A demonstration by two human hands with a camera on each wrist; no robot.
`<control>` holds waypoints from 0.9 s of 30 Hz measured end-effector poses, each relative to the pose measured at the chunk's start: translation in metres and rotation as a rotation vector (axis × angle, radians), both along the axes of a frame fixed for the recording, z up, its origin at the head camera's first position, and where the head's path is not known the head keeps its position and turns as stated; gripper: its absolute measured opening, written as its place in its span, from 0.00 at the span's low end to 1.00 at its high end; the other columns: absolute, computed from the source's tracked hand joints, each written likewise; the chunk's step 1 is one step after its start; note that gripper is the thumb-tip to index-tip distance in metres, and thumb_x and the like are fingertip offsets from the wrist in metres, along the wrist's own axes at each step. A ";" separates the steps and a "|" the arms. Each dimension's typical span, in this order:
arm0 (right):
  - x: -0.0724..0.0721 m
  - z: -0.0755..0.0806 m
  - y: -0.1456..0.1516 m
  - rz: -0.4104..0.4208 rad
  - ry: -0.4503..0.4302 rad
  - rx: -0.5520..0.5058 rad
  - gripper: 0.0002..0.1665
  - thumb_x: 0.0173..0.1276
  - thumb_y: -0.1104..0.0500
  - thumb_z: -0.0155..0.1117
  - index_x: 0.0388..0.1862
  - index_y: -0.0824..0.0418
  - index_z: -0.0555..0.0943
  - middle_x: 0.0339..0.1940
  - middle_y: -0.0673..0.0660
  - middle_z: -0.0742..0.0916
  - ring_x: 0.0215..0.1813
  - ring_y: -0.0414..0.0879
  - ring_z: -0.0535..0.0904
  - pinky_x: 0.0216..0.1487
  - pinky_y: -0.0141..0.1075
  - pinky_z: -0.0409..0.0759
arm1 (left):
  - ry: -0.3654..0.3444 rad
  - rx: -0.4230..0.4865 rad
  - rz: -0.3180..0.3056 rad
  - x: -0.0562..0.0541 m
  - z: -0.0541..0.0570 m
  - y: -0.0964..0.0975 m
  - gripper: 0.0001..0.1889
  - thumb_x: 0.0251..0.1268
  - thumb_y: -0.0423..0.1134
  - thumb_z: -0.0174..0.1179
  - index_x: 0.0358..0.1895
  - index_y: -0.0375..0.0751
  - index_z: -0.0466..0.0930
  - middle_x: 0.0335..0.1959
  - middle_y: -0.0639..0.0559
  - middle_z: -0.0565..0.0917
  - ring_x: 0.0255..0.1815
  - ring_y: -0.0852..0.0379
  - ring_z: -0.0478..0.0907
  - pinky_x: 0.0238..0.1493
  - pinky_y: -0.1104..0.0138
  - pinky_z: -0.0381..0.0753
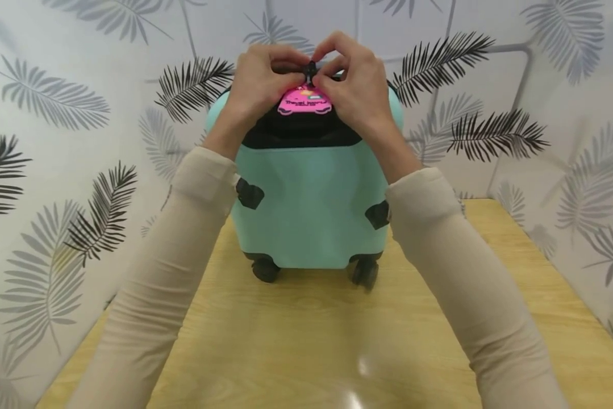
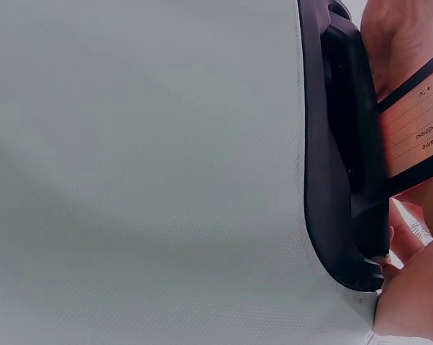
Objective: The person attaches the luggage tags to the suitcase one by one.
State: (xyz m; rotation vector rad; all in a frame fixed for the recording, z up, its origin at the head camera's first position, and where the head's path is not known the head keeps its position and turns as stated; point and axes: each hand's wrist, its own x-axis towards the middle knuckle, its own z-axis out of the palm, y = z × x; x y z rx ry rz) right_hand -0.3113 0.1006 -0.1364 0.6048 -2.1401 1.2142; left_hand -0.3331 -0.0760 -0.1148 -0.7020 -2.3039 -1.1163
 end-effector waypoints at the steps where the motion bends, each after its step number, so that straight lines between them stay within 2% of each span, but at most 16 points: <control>1: 0.000 0.001 -0.001 -0.005 -0.003 0.007 0.15 0.73 0.57 0.69 0.57 0.55 0.84 0.42 0.55 0.90 0.32 0.41 0.81 0.39 0.30 0.75 | 0.001 0.000 0.000 0.000 0.000 -0.001 0.13 0.72 0.33 0.63 0.56 0.39 0.89 0.52 0.48 0.90 0.52 0.58 0.86 0.57 0.77 0.78; 7: 0.001 0.005 -0.003 -0.064 -0.021 0.066 0.14 0.74 0.57 0.67 0.55 0.58 0.88 0.44 0.56 0.90 0.39 0.42 0.81 0.42 0.30 0.74 | -0.015 0.009 -0.007 0.000 0.002 -0.004 0.13 0.72 0.34 0.63 0.55 0.40 0.89 0.53 0.48 0.89 0.52 0.58 0.86 0.58 0.75 0.78; 14: 0.001 0.006 -0.004 -0.111 -0.040 0.118 0.14 0.75 0.56 0.67 0.53 0.61 0.89 0.46 0.54 0.89 0.41 0.41 0.79 0.42 0.29 0.72 | -0.016 0.019 -0.011 -0.002 0.000 -0.002 0.12 0.70 0.32 0.63 0.52 0.40 0.90 0.44 0.48 0.88 0.43 0.60 0.84 0.51 0.74 0.80; 27: 0.001 0.009 -0.007 -0.150 -0.051 0.118 0.14 0.74 0.54 0.68 0.50 0.61 0.90 0.42 0.54 0.90 0.37 0.37 0.78 0.39 0.29 0.72 | -0.031 0.036 -0.043 -0.001 -0.001 -0.002 0.12 0.70 0.32 0.63 0.52 0.40 0.89 0.48 0.48 0.89 0.47 0.59 0.85 0.54 0.75 0.80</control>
